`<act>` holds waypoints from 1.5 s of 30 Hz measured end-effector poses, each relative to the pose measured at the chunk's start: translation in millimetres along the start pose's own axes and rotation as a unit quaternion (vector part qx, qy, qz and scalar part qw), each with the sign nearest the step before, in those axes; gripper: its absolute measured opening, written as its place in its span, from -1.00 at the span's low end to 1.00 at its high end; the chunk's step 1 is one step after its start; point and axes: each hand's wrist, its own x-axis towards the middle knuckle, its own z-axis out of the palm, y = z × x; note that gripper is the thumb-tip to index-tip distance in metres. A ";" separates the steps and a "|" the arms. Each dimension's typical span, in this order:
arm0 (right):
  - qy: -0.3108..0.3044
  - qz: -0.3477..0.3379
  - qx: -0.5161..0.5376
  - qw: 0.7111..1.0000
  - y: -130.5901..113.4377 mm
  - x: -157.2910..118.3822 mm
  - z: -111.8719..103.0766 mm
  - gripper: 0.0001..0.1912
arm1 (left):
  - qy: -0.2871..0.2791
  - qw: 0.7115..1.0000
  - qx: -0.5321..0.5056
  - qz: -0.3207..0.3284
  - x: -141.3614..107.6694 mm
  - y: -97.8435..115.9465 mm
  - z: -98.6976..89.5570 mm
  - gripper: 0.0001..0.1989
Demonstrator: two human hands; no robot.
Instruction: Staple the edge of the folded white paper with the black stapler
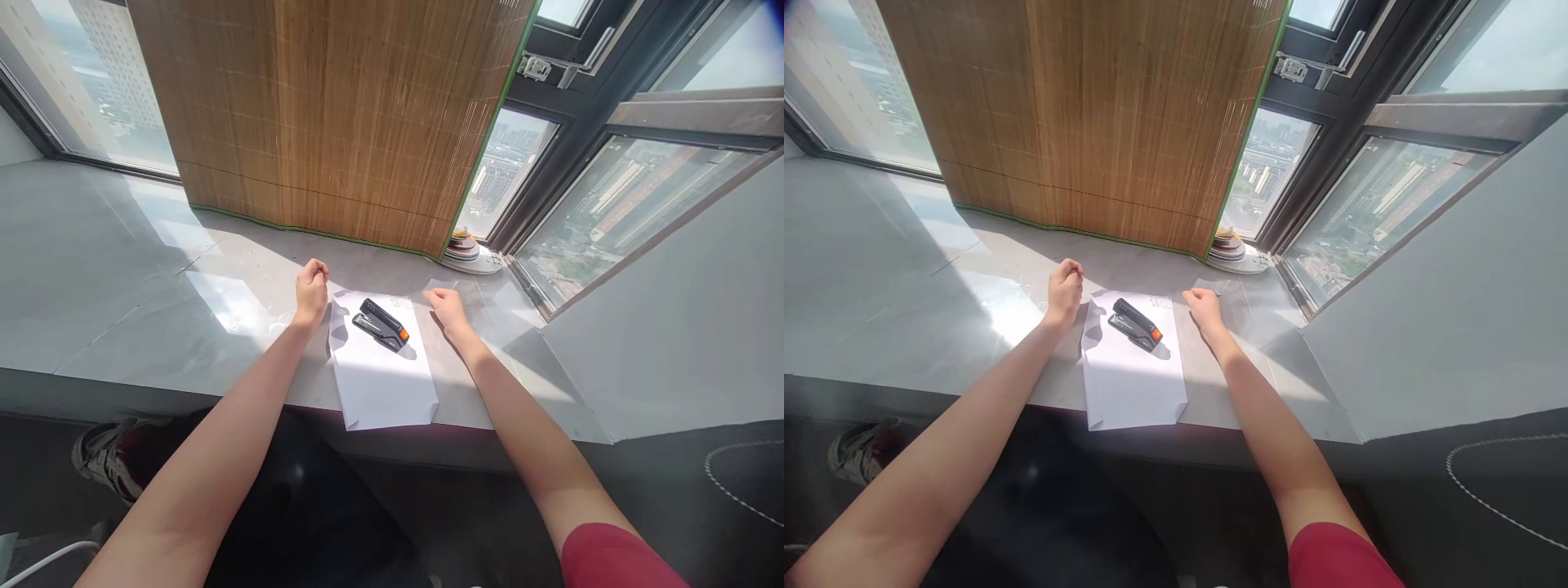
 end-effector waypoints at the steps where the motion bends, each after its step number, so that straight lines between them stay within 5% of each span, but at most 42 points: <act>1: -0.006 -0.019 -0.010 1.000 -5.3 -6.4 4.1 -0.41 | -0.002 1.000 0.000 -0.001 -0.6 0.9 0.0 -0.86; 9: -0.161 -0.137 -0.155 0.965 -86.3 -54.7 36.9 -0.66 | 0.004 0.999 0.034 -0.022 -3.4 6.3 -1.7 -0.89; 15: -0.206 -0.123 -0.277 0.931 -85.4 -74.1 44.0 -0.83 | 0.011 0.999 0.034 -0.030 -4.1 8.9 -1.4 -0.93; 25: -0.108 -0.084 -0.286 0.949 -51.0 -76.8 -65.0 -0.79 | 0.002 0.999 0.014 -0.028 -2.7 3.9 -2.0 -0.95; 32: -0.107 -0.064 -0.269 0.955 -48.1 -82.6 -98.1 -0.69 | 0.000 0.999 -0.013 -0.039 -1.5 -2.3 -4.5 -0.92; 35: -0.086 -0.033 -0.200 0.975 -39.8 -63.2 -114.6 -0.54 | 0.002 0.999 -0.022 -0.041 -1.8 -1.8 -5.0 -0.90; 38: 0.033 -0.002 -0.066 0.997 -16.0 -31.2 -137.7 -0.31 | 0.001 0.998 -0.027 -0.052 -2.7 1.6 -4.9 -0.92; 41: 0.140 0.012 0.097 0.985 16.0 -5.8 -160.3 -0.20 | -0.005 0.997 -0.038 -0.062 -4.3 6.7 -4.7 -0.94; 45: 0.167 0.007 0.191 0.967 46.0 3.2 -177.7 -0.27 | -0.002 0.997 -0.048 -0.065 -5.5 11.2 -4.8 -0.90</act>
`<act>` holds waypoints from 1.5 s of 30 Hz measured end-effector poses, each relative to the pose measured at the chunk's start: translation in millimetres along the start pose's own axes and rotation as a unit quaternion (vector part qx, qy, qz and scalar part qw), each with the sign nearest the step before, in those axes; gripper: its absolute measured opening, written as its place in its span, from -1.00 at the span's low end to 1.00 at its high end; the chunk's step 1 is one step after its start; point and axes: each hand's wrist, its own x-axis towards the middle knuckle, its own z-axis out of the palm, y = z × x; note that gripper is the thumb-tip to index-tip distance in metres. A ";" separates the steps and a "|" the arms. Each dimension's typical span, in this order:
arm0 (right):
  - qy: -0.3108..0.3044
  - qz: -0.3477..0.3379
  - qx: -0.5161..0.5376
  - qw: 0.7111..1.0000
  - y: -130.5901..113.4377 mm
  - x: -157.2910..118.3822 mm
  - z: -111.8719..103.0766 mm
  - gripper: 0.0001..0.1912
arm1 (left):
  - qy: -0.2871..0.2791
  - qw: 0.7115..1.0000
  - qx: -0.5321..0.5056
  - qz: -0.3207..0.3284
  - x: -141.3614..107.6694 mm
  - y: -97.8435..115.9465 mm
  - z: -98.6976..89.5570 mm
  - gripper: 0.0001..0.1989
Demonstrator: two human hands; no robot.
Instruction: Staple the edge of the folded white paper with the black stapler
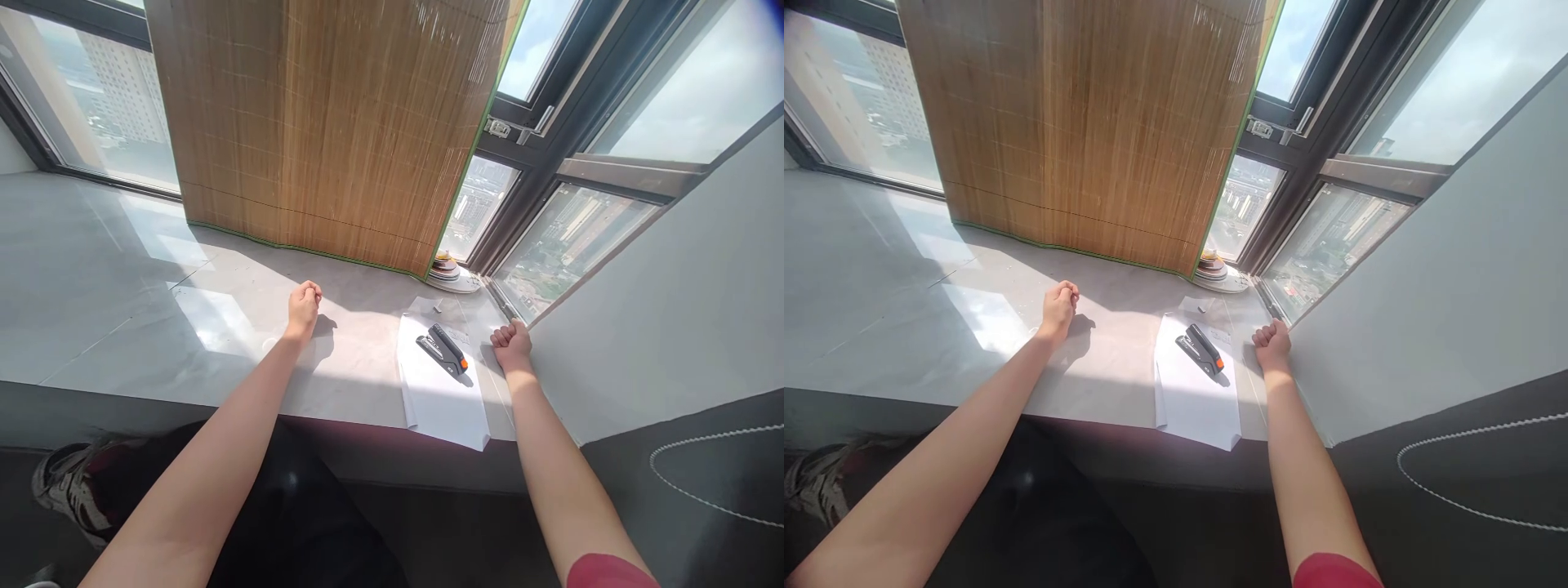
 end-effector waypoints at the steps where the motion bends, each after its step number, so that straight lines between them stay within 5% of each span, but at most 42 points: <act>1: -0.006 0.005 0.003 1.000 2.2 0.1 -2.3 -0.28 | 0.001 1.000 -0.001 0.000 -0.2 0.5 0.0 -0.89; 15: -0.041 -0.042 -0.142 0.988 6.9 -10.2 13.2 -0.38 | 0.005 1.000 0.017 -0.008 -1.2 2.2 -0.3 -0.93; 18: -0.149 -0.059 -0.261 0.952 -11.3 -15.7 26.0 -0.44 | 0.008 1.000 0.013 -0.014 -1.3 2.4 -0.7 -0.92; 22: -0.336 -0.086 -0.365 0.864 -47.5 -24.4 50.7 -0.45 | 0.003 1.000 0.000 -0.014 -1.2 2.2 -1.1 -0.89; 26: -0.383 -0.106 -0.424 0.814 -60.8 -23.5 67.3 -0.51 | 0.007 1.000 0.002 -0.009 0.5 0.3 -0.7 -0.89; 29: -0.341 -0.117 -0.464 0.809 -49.3 -15.1 65.8 -0.56 | 0.012 1.000 0.004 -0.011 1.8 -1.2 0.1 -0.89; 32: -0.322 -0.128 -0.496 0.796 -30.5 -8.7 58.7 -0.39 | 0.005 1.000 0.008 -0.010 2.0 -2.0 0.5 -0.90; 41: -0.399 -0.158 -0.576 0.695 10.5 -12.3 64.2 -0.18 | -0.004 1.000 0.015 0.000 -0.4 0.0 0.4 -0.91; 45: -0.388 -0.175 -0.570 0.703 26.1 -6.1 77.0 -0.26 | -0.012 0.999 0.031 0.005 -1.3 0.2 1.8 -0.90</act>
